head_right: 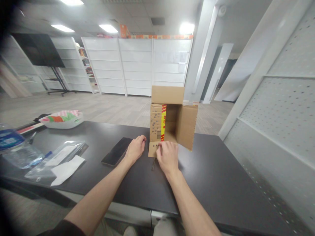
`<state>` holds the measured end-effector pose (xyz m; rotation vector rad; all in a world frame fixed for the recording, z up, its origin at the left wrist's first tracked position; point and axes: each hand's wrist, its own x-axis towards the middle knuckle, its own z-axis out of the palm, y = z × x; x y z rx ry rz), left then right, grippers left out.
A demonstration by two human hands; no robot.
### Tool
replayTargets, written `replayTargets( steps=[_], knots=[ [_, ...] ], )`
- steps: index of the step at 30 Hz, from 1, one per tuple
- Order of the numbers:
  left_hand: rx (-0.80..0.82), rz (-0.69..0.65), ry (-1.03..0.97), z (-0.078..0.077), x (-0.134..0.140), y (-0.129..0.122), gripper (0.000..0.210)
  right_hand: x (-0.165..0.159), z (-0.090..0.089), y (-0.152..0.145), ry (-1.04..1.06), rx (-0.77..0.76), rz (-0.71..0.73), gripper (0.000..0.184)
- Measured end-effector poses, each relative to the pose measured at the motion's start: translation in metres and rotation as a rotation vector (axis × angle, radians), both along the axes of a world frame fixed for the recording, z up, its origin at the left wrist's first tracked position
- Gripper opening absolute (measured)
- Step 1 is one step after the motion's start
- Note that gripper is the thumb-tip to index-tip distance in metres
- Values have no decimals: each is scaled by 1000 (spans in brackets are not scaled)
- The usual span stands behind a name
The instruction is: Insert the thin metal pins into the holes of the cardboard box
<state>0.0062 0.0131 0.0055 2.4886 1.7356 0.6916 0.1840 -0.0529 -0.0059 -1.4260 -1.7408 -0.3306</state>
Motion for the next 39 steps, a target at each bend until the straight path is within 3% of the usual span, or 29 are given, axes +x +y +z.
replayTargets(
  steps=[19, 30, 39],
  knots=[
    [-12, -2, -19, 0, 0, -1, 25, -1, 4, -2, 41, 17, 66, 16],
    [-26, -3, -6, 2, 0, 0, 26, 2, 13, -10, 150, 157, 114, 15],
    [-12, -17, -18, 2, 0, -1, 25, 5, 25, -17, 175, 125, 141, 13]
  ],
)
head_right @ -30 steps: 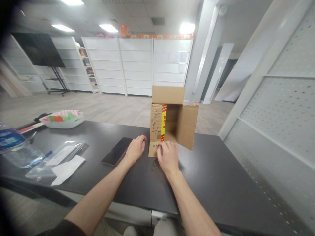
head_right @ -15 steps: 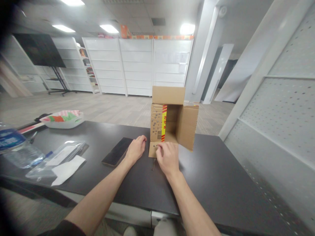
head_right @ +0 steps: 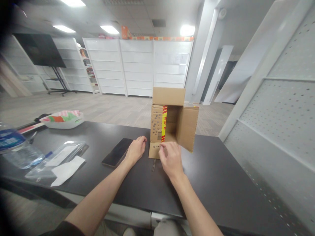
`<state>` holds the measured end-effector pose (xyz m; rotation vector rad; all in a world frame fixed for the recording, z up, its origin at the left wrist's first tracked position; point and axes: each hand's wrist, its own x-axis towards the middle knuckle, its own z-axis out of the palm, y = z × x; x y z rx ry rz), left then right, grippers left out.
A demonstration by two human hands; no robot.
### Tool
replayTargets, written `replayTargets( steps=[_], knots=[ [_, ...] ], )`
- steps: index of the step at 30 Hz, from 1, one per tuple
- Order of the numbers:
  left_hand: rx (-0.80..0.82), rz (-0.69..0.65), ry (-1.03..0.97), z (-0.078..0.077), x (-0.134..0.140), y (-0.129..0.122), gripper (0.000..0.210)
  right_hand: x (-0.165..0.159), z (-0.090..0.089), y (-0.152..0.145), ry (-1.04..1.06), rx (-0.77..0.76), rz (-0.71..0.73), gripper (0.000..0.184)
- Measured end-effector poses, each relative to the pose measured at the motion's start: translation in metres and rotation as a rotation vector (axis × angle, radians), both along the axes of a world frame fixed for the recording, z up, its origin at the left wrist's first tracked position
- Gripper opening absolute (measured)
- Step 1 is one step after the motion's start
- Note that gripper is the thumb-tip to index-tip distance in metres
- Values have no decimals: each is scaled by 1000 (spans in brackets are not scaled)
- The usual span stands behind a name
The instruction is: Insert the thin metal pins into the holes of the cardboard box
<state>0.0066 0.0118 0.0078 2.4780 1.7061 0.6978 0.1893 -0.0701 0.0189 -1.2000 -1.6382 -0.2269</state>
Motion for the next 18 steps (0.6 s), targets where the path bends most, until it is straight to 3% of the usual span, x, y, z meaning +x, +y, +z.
replayTargets(
  steps=[6, 13, 18],
  knots=[
    [-2, 9, 8, 1, 0, 0, 25, 1, 2, -15, -70, -95, 107, 15],
    [9, 8, 14, 0, 0, 0, 24, 0, -13, -40, -141, -243, 158, 14],
    [-2, 15, 24, 1, 0, -1, 24, -3, -21, -51, -155, -251, 201, 15]
  ],
)
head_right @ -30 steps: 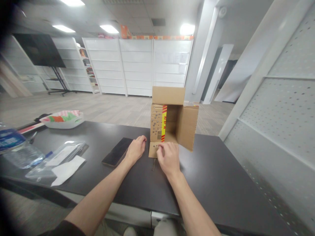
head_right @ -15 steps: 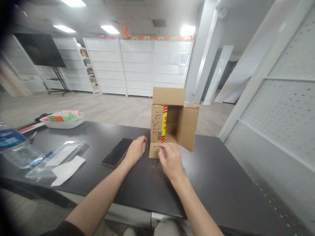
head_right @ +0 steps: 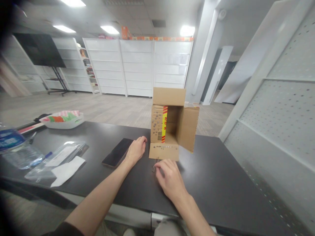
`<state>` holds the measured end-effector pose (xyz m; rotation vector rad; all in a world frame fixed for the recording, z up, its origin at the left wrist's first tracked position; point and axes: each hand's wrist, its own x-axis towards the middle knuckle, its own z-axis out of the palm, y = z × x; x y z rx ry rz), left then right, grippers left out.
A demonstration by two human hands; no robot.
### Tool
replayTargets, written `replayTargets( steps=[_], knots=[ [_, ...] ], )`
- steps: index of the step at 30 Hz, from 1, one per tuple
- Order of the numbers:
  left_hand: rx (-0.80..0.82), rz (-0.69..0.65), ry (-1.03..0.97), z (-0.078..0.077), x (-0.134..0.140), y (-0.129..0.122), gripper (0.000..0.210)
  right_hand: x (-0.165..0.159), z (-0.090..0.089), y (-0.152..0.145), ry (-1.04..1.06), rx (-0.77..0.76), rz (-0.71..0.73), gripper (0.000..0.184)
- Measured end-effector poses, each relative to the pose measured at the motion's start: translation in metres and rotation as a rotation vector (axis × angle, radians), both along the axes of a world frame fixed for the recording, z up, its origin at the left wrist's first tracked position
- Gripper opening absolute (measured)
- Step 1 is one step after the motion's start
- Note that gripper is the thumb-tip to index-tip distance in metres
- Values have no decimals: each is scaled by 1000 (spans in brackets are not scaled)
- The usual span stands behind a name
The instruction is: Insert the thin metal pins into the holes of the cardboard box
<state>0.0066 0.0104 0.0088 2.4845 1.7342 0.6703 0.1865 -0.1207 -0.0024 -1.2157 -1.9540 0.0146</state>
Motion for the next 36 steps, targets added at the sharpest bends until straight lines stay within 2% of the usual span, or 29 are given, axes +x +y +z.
replayTargets(
  steps=[12, 20, 36],
  knots=[
    [-9, 2, -4, 2, 1, -1, 24, -1, -6, -3, -57, -95, 69, 15],
    [-7, 4, -4, 3, 1, -1, 25, -3, -2, -5, -92, -132, 88, 17],
    [-12, -5, -1, 4, 0, -2, 26, -5, 1, -5, -110, -308, 81, 18]
  ],
)
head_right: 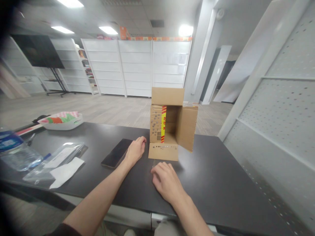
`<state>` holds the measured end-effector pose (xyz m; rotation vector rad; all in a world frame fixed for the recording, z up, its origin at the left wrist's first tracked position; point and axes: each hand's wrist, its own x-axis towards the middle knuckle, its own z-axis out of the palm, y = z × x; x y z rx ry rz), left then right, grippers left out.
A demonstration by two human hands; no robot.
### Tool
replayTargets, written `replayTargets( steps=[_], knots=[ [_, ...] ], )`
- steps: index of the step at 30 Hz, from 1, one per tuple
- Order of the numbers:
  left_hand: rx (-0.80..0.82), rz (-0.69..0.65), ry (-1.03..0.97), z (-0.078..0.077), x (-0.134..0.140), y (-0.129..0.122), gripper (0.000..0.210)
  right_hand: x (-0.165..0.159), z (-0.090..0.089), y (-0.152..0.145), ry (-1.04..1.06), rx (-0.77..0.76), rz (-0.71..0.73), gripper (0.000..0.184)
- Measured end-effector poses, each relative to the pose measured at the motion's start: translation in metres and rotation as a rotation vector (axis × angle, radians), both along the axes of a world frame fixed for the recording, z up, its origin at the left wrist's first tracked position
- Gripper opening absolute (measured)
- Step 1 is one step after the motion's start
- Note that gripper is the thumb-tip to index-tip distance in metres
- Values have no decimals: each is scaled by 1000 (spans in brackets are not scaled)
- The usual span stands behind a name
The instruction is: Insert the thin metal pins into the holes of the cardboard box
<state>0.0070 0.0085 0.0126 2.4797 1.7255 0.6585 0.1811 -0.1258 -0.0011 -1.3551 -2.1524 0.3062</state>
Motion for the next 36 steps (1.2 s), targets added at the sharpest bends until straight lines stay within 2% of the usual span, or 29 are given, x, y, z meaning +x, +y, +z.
replayTargets(
  steps=[14, 36],
  knots=[
    [-7, 9, -13, 2, 1, -1, 25, -3, 4, -1, -94, 4, -1, 26],
    [11, 8, -5, -1, 0, -1, 24, 0, 0, 1, -93, -15, -26, 25]
  ],
)
